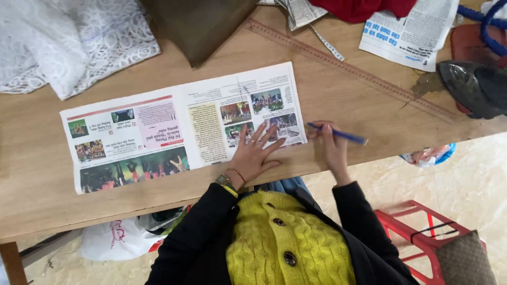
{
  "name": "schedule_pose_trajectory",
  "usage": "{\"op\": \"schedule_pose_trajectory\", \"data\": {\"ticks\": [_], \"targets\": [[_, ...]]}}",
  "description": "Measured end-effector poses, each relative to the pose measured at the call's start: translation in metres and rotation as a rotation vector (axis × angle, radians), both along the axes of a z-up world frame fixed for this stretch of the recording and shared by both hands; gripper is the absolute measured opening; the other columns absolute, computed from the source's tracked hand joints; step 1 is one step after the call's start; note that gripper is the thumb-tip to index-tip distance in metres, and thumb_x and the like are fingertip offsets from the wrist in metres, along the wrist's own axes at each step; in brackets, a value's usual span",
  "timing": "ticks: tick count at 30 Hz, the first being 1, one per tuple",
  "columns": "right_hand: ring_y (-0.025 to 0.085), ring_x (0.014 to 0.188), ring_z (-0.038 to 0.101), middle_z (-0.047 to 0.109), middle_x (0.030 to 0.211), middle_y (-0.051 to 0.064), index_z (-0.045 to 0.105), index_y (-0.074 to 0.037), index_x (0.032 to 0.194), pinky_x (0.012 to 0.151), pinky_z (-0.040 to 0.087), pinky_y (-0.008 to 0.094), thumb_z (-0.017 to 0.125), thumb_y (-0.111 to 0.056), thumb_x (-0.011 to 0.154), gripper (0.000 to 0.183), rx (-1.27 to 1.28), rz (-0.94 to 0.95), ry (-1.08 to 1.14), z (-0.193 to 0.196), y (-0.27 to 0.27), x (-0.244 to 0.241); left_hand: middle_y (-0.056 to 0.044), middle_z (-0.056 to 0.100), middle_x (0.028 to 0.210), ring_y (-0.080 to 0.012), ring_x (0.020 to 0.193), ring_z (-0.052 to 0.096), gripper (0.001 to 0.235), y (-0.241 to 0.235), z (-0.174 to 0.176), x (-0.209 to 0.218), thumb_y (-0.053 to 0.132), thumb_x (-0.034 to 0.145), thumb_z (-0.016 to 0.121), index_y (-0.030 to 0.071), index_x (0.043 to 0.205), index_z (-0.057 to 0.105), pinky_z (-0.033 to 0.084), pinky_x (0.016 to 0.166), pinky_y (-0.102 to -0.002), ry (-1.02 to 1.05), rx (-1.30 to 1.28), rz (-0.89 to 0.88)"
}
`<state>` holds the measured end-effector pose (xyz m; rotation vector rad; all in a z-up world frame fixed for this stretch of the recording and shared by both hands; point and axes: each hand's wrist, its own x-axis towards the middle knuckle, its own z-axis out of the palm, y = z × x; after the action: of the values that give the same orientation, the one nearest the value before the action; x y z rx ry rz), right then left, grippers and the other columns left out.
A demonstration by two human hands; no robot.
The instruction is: The person uses a ruler and a blue pen to measure and mark lines on a newspaper spread out on a wooden table. They repeatedly reposition the ruler and draw lines across the paper. Later, they use a flexible measuring tape to measure the newspaper as well.
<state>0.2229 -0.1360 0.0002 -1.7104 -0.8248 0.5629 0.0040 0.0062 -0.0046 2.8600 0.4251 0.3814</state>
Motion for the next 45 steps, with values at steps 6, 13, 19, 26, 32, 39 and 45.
{"op": "schedule_pose_trajectory", "data": {"ticks": [6,13,19,26,32,39,45], "targets": [[0.014,0.051,0.065,0.065,0.067,0.006,0.061,-0.004,0.105,0.054,0.056,0.026,0.069,-0.006,0.101,0.01,0.009,-0.064,0.301,0.01,0.017,0.007,-0.005,0.023,0.17,-0.0385,0.157,0.012,0.073,0.0,0.004,0.0,0.087,0.085,0.03,0.051,0.148,0.041,0.01,0.116,-0.074,0.063,0.029,-0.017],[0.009,0.06,0.056,0.072,0.083,0.006,0.061,-0.007,0.093,0.055,0.045,0.024,0.076,-0.011,0.097,0.015,-0.114,0.058,-0.084,0.012,0.022,0.015,-0.007,0.025,0.168,-0.042,0.155,0.013,0.074,0.001,0.002,0.001,0.089,0.084,0.03,0.053,0.147,0.041,0.01,0.113,-0.078,0.067,0.004,-0.032],[0.015,0.06,0.057,0.065,0.07,0.007,0.06,-0.007,0.087,0.056,0.045,0.029,0.077,-0.009,0.092,0.017,-0.164,0.132,-0.164,0.004,0.017,0.023,-0.005,0.022,0.169,-0.0406,0.156,0.009,0.073,0.001,-0.003,0.002,0.089,0.084,0.032,0.053,0.147,0.041,0.009,0.114,-0.078,0.082,-0.024,-0.031],[0.023,0.071,0.06,0.064,0.075,0.012,0.059,-0.007,0.089,0.068,0.048,0.039,0.076,-0.009,0.088,0.017,-0.143,0.191,-0.1,-0.038,0.001,0.04,-0.004,0.021,0.17,-0.039,0.157,0.008,0.071,0.001,-0.006,0.001,0.088,0.085,0.031,0.053,0.146,0.042,0.008,0.115,-0.078,0.049,-0.022,-0.024],[0.016,0.085,0.069,0.073,0.11,0.009,0.065,-0.006,0.112,0.069,0.057,0.025,0.058,-0.015,0.11,0.011,-0.028,0.034,0.0,0.025,0.015,0.013,-0.007,0.028,0.168,-0.0376,0.157,0.015,0.071,-0.002,0.001,0.0,0.086,0.084,0.037,0.05,0.145,0.046,0.007,0.117,-0.074,-0.047,-0.056,-0.014],[0.034,0.11,0.069,0.074,0.114,0.015,0.068,-0.009,0.128,0.097,0.051,0.045,0.05,-0.022,0.113,0.027,-0.092,0.226,-0.283,0.072,0.047,0.015,-0.004,0.045,0.16,-0.0316,0.157,0.022,0.061,-0.044,-0.013,0.037,0.08,0.087,0.054,0.045,0.137,0.062,-0.001,0.122,-0.068,-0.248,-0.565,-0.024],[0.051,0.121,0.056,0.059,0.125,0.031,0.057,0.002,0.136,0.108,0.041,0.056,0.072,-0.004,0.101,0.039,-0.278,0.2,-0.647,0.059,0.034,0.151,-0.001,0.05,0.157,-0.0275,0.153,0.033,0.045,-0.019,-0.005,0.002,0.044,0.091,0.073,0.034,0.133,0.064,0.018,0.122,-0.056,-0.404,-0.411,0.138]]}}
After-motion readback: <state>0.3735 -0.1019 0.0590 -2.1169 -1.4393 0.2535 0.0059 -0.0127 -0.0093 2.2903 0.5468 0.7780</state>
